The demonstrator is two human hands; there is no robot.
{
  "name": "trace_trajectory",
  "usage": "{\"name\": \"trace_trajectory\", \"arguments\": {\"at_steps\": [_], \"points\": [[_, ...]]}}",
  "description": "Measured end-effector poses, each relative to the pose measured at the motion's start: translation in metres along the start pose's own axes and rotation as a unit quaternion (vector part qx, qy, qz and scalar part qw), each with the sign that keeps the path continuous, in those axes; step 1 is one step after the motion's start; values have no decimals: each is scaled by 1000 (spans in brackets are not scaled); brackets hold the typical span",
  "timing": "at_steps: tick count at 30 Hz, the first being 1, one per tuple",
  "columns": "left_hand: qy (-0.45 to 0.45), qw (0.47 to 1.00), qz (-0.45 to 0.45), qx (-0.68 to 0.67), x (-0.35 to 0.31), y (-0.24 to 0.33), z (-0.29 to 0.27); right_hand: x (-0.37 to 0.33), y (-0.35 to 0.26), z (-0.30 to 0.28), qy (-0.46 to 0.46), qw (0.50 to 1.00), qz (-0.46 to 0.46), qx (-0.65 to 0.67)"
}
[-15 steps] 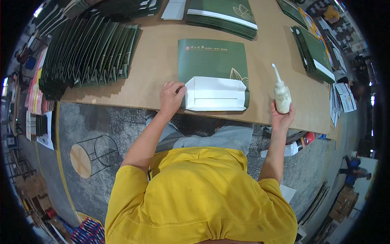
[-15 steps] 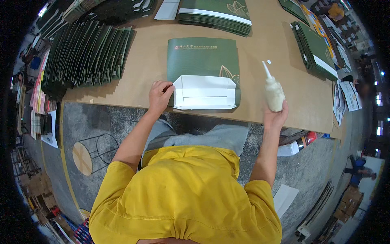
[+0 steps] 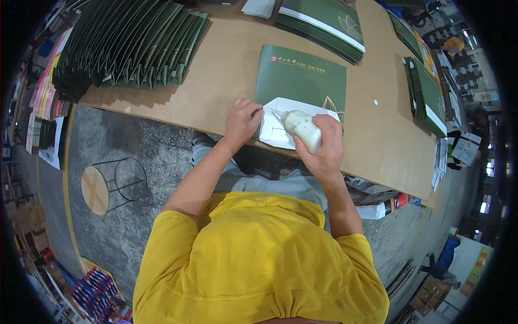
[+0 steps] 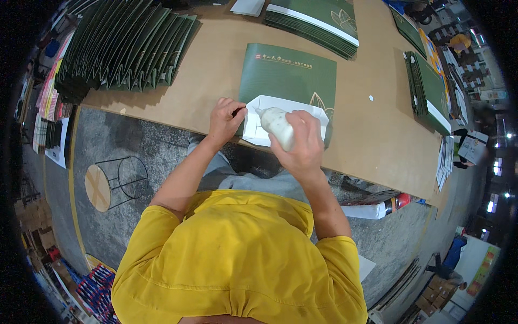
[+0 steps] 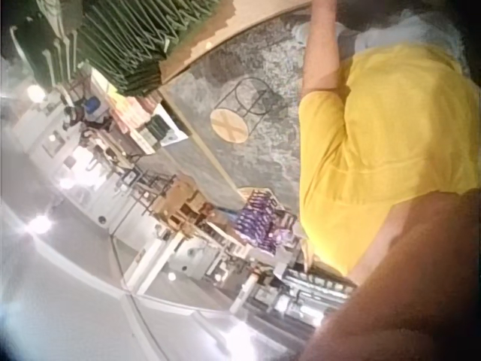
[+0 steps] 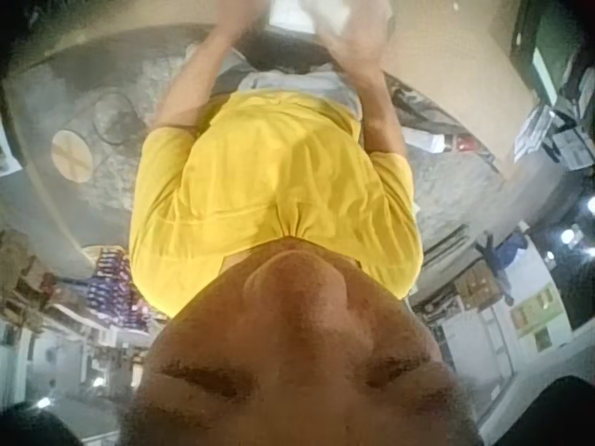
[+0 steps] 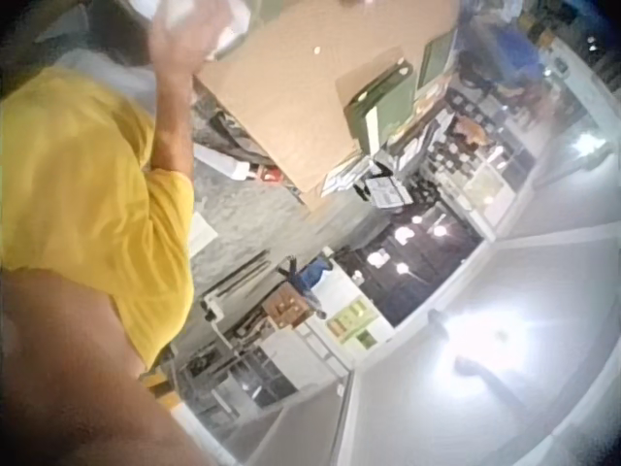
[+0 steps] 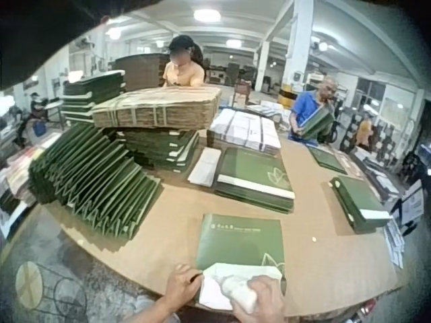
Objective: Applying glue and folding paper product components at a workbench.
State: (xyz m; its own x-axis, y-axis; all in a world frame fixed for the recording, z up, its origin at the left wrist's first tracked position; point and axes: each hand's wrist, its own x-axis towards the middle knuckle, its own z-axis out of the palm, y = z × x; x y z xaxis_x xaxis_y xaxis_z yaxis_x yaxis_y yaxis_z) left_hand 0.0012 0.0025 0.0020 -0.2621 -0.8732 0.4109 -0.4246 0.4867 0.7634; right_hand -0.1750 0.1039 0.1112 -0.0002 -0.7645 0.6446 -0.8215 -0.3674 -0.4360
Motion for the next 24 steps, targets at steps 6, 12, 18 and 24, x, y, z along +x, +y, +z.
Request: {"name": "trace_trajectory", "arguments": {"at_steps": [6, 12, 18, 24], "points": [[-18, 1000, -20, -1, 0, 1, -1, 11, -6, 6, -51, 997, -36, -46], [-2, 1000, 15, 17, 0, -4, 0, 12, -8, 7, -58, 996, -27, -59], [-3, 1000, 12, 24, -1, -3, 0, 12, -7, 10, -44, 997, -37, -50], [-6, 1000, 21, 20, 0, -2, 4, 6, 0, -5, -14, 1000, 10, -3]]}}
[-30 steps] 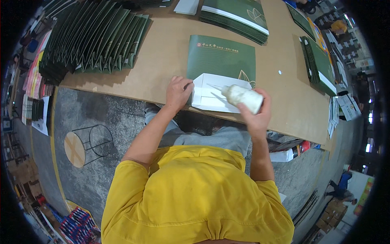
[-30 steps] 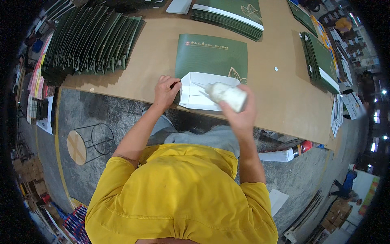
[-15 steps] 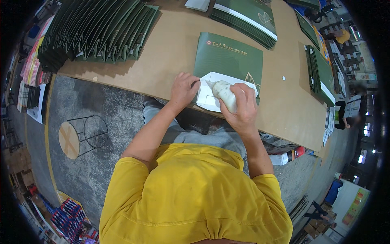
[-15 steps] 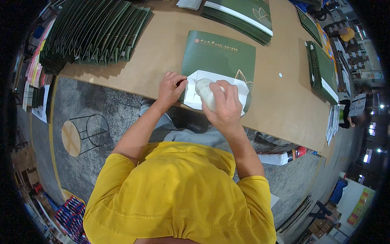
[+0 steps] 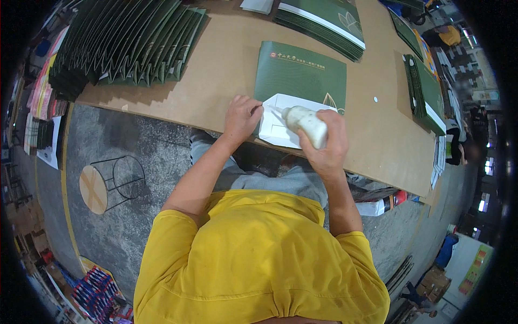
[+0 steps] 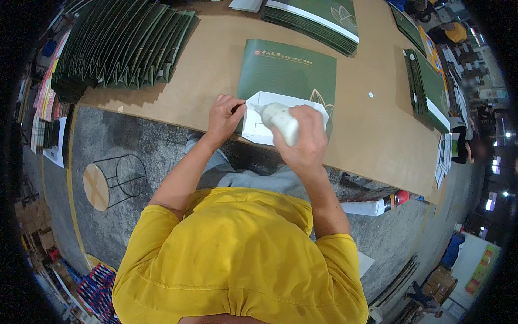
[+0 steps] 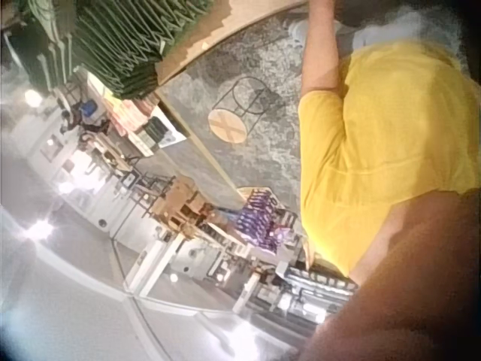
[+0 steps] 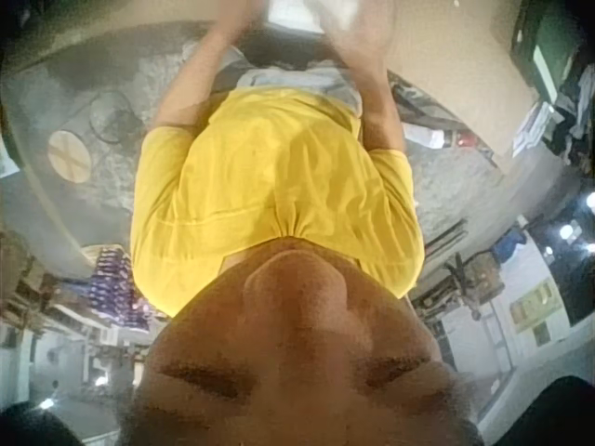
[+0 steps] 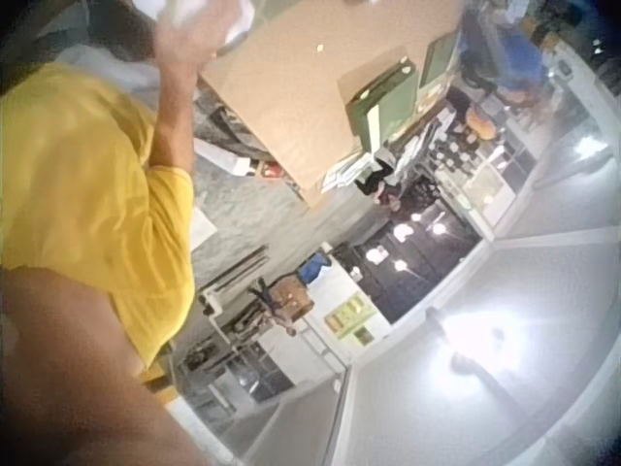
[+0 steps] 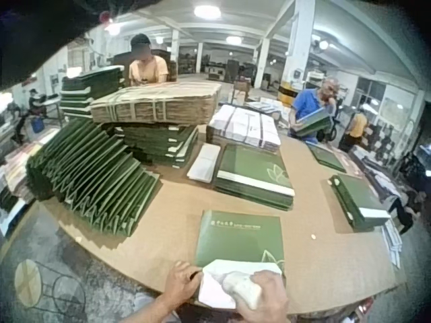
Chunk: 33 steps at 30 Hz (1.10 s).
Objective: Applying glue and folding paper product components at a workbench.
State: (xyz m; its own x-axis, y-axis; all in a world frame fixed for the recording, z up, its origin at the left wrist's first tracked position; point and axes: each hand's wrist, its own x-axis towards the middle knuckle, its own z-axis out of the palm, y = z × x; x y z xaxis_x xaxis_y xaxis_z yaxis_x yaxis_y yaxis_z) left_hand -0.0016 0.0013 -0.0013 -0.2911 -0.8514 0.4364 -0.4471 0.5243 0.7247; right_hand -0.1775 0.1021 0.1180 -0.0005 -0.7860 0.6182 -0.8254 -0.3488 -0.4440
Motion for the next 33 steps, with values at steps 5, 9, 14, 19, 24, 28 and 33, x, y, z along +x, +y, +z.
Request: {"name": "trace_trajectory", "arguments": {"at_steps": [5, 9, 14, 19, 24, 28, 33], "points": [[12, 1000, 1, -18, 0, -4, 0, -14, 16, -53, 105, 984, 142, 1], [-5, 1000, 7, 10, 0, -9, -5, -39, 33, -94, 146, 965, 206, -75], [-10, 1000, -9, 19, 1, -5, -5, -55, 32, -101, 119, 967, 200, -108], [-4, 1000, 5, 10, 2, -7, 0, -53, 46, -88, 114, 972, 162, -124], [-5, 1000, 5, 12, 2, -6, 0, -56, 53, -81, 82, 974, 160, -136], [-14, 1000, 5, 13, 1, -8, -3, -66, 48, -86, 107, 968, 200, -103], [-65, 984, -139, -93, -10, -1, -31, -65, 48, -102, 244, 871, 390, 174]]}}
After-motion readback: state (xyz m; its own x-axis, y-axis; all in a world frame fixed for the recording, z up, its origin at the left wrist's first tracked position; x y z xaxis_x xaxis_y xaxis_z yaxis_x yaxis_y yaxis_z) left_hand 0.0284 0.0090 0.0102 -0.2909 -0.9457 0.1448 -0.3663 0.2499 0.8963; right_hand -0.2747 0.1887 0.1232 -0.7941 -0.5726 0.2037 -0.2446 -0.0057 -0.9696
